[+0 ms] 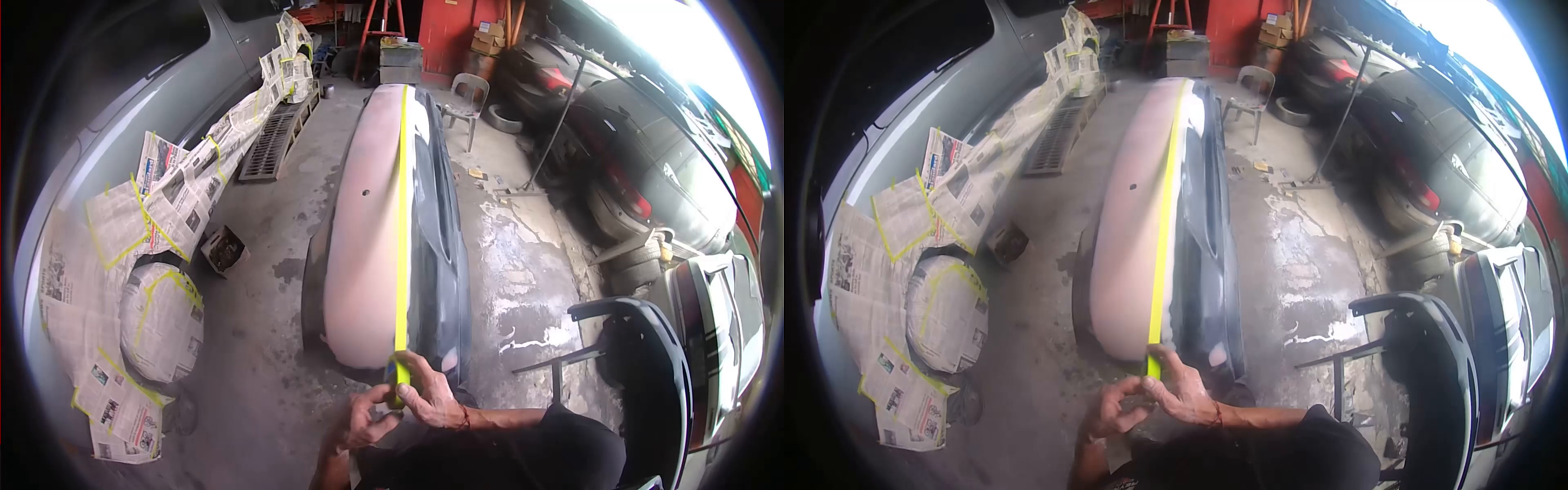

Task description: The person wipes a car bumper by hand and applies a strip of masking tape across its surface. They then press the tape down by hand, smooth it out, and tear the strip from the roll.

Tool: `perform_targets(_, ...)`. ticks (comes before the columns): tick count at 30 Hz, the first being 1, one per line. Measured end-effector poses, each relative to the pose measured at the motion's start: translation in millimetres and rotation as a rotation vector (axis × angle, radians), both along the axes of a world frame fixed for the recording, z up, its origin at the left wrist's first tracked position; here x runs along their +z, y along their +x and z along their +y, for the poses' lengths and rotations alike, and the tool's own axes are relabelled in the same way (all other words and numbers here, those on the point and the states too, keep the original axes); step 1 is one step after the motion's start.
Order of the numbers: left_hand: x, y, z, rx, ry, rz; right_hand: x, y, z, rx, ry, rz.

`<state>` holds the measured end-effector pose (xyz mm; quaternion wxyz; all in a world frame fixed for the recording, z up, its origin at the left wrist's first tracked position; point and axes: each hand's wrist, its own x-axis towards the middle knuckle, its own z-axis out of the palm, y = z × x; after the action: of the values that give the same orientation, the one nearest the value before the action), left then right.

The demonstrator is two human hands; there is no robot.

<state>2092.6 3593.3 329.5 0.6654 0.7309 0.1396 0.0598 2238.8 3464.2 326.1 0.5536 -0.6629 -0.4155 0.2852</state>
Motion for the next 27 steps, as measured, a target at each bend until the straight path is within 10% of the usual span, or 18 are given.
perform_targets(16,1.3,-46.6,-20.1,-0.106,-0.422,-0.145,26.7,-94.2,-3.9,-0.441,-0.034,0.130)
perform_targets(27,51.1,-66.4,57.3,-0.153,0.696,0.000,9.6,-137.2,17.5,-0.620,-0.110,0.192)
